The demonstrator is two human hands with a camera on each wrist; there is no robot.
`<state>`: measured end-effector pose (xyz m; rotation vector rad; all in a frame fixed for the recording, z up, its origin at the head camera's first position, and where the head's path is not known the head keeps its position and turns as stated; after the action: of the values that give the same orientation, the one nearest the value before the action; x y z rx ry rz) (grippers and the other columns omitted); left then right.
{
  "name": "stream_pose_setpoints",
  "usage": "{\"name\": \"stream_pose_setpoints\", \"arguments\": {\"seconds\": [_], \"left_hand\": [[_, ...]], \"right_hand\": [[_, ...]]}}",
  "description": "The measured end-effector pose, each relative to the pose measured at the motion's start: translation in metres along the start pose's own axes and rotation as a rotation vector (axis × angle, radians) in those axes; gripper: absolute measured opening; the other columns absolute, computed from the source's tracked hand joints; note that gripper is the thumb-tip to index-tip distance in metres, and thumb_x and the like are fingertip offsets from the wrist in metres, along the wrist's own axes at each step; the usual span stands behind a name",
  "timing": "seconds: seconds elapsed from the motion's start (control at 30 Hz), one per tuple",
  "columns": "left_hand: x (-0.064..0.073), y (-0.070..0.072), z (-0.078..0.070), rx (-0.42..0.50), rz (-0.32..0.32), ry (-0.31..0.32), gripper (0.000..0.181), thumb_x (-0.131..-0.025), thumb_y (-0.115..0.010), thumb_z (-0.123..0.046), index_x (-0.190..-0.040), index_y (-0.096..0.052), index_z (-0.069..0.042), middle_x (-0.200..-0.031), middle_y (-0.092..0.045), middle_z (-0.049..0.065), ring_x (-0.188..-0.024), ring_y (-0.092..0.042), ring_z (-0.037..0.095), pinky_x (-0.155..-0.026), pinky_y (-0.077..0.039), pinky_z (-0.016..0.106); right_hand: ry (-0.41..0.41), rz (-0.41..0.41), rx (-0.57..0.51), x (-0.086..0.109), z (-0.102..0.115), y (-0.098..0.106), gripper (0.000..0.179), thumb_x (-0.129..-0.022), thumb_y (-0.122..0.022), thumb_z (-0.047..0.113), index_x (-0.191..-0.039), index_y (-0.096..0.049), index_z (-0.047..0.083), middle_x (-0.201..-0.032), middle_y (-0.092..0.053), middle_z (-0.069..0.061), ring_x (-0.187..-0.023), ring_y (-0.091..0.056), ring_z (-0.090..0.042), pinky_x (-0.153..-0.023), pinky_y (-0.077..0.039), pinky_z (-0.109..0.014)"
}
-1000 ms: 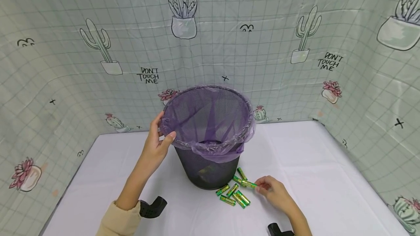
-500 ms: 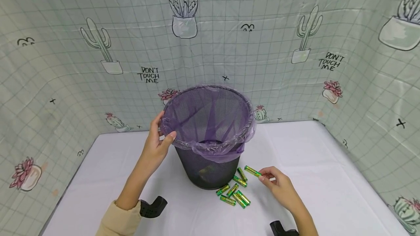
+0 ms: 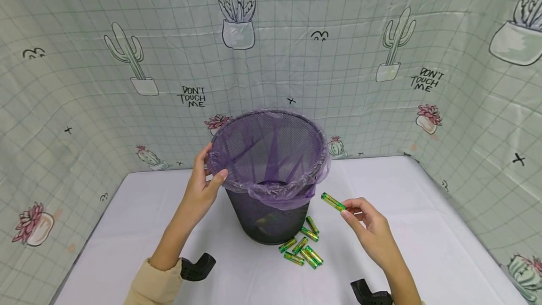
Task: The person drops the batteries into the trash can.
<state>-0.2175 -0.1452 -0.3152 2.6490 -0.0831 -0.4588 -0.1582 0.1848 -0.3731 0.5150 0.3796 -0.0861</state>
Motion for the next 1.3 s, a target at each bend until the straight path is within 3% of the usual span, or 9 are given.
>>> {"name": "stream_pose_setpoints", "arguments": {"seconds": [0.3,0.67,1.03,1.3], "left_hand": [[0.0,0.0,0.0,-0.001,0.002,0.005,0.069,-0.093,-0.047,-0.021,-0.149,-0.007,-0.008,-0.14,-0.029,0.022,-0.117,-0.042,0.038,-0.087,-0.043,0.045],[0.0,-0.001,0.0,0.007,0.009,0.014,0.07,-0.093,-0.047,-0.02,-0.149,-0.006,-0.008,-0.142,-0.026,0.022,-0.12,-0.041,0.039,-0.089,-0.042,0.048],[0.0,0.0,0.001,-0.002,0.0,0.001,0.069,-0.093,-0.047,-0.021,-0.148,-0.007,-0.007,-0.14,-0.028,0.023,-0.117,-0.042,0.039,-0.086,-0.043,0.044],[0.001,0.0,0.001,0.004,0.003,0.004,0.07,-0.093,-0.047,-0.021,-0.149,-0.007,-0.008,-0.142,-0.026,0.023,-0.121,-0.04,0.041,-0.089,-0.042,0.05]], "right_hand": [[0.246,-0.054,-0.135,-0.012,0.033,0.008,0.015,-0.088,-0.055,-0.003,-0.102,-0.06,0.0,-0.094,-0.058,0.007,-0.085,-0.054,-0.006,-0.076,-0.043,-0.013],[0.373,-0.066,-0.158,-0.021,0.059,0.008,0.026,-0.083,-0.055,-0.014,-0.103,-0.06,0.001,-0.093,-0.059,0.001,-0.084,-0.055,-0.005,-0.075,-0.043,-0.013],[0.382,-0.066,-0.095,-0.031,0.076,0.001,0.023,-0.082,-0.06,-0.009,-0.101,-0.062,0.005,-0.09,-0.058,0.0,-0.08,-0.053,-0.005,-0.071,-0.042,-0.015],[0.39,-0.068,-0.066,-0.035,0.083,-0.007,0.022,-0.081,-0.063,-0.007,-0.1,-0.062,0.004,-0.09,-0.059,-0.001,-0.079,-0.052,-0.006,-0.072,-0.041,-0.015]]}}
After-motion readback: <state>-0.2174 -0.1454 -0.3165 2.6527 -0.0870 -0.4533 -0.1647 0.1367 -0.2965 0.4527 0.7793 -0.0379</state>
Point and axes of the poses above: each hand's wrist, its own x-axis away from the middle knuckle, its own y-axis out of the back of the hand, z = x × y, the point moved 5 cm from there along -x, towards the middle knuckle
